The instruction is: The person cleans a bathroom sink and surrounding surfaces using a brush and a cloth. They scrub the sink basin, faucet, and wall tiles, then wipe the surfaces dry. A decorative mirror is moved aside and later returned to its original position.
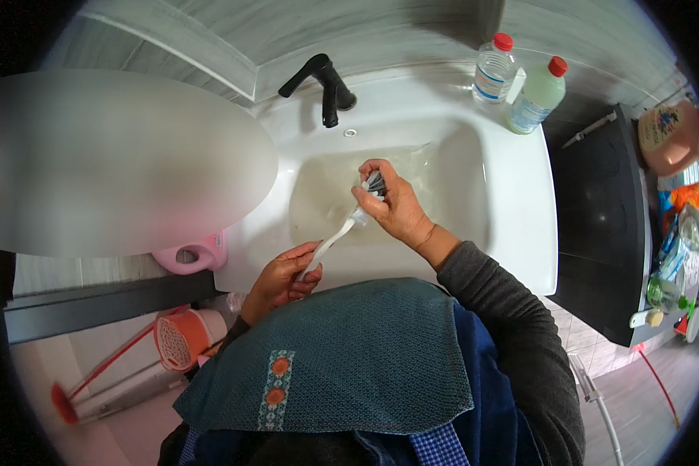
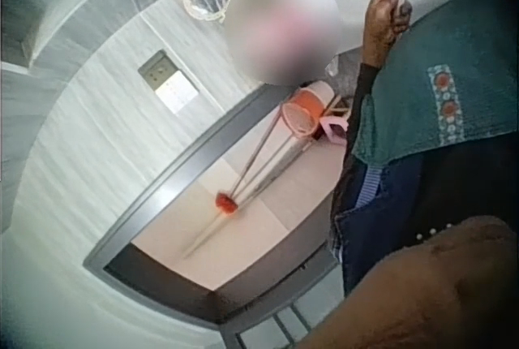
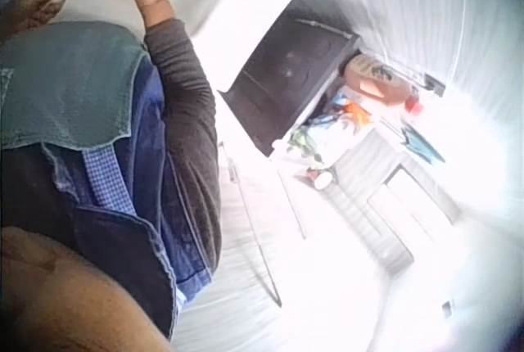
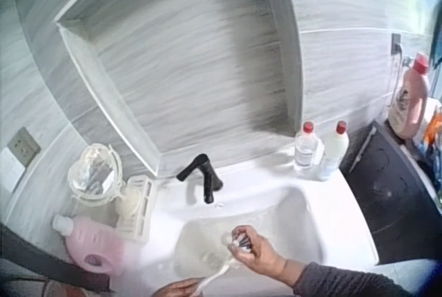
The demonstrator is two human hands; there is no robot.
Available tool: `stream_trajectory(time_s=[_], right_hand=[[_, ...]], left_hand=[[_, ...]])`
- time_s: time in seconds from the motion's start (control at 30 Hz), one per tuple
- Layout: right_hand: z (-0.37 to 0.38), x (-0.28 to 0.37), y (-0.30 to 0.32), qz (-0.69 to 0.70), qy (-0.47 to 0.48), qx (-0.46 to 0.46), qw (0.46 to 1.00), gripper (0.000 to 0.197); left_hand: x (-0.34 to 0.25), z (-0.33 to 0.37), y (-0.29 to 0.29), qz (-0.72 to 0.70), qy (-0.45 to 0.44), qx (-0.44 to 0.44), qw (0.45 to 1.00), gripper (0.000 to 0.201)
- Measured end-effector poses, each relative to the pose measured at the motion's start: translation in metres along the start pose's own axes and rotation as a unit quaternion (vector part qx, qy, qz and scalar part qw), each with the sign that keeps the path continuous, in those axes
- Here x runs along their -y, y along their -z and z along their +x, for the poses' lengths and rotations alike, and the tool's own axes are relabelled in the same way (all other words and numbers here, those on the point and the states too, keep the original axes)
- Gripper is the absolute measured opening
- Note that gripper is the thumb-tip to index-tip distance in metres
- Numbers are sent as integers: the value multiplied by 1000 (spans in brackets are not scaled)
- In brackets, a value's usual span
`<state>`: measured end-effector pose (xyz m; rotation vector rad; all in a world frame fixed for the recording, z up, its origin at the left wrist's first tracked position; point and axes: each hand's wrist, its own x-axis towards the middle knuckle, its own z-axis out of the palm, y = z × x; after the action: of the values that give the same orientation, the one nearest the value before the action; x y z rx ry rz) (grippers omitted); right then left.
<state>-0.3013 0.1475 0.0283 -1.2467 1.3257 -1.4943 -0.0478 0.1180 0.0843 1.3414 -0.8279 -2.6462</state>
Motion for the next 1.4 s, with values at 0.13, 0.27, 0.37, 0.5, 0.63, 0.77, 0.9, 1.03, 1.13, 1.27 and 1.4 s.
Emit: stream_trajectory(time_s=[0.13, 0.27, 0.37, 0.5, 0.63, 0.77, 0.9, 1.03, 1.13, 1.27, 1.4], right_hand=[[10, -20, -6, -2, -17, 17, 1000, 14], [13, -36, -12, 23, -126, 71, 989, 23], [10, -48, -20, 134, -240, 75, 959, 28], [3, -66, -28, 253, -330, 110, 903, 29], [1, -105, -4, 89, -346, 226, 906, 23], [-15, -91, 22, -724, 42, 171, 667, 19], [-13, -82, 27, -655, 3, 189, 732, 32], [-4, -79, -17, -598, 29, 209, 774, 54], [3, -86, -73, -504, 14, 335, 796, 83], [5, -108, -105, -494, -97, 361, 785, 78], [18, -98, -88, -301, -273, 360, 840, 64]], left_hand=[[13, -2, 1, -16, -16, -7, 1000, 42], [20, -3, 2, -13, -8, -47, 999, 42], [21, -5, 0, 57, -7, -85, 995, 41], [24, -10, 7, 239, -69, -129, 960, 39], [18, -30, 23, 462, -152, -169, 857, 38], [14, -79, 49, 457, -229, -270, 816, 39], [39, -99, 76, 510, -298, -364, 720, 32], [50, -108, 99, 457, -306, -377, 745, 24], [53, -107, 110, 401, -303, -371, 781, 23], [53, -107, 116, 357, -283, -399, 795, 22], [66, -103, 133, 378, -323, -448, 743, 22]])
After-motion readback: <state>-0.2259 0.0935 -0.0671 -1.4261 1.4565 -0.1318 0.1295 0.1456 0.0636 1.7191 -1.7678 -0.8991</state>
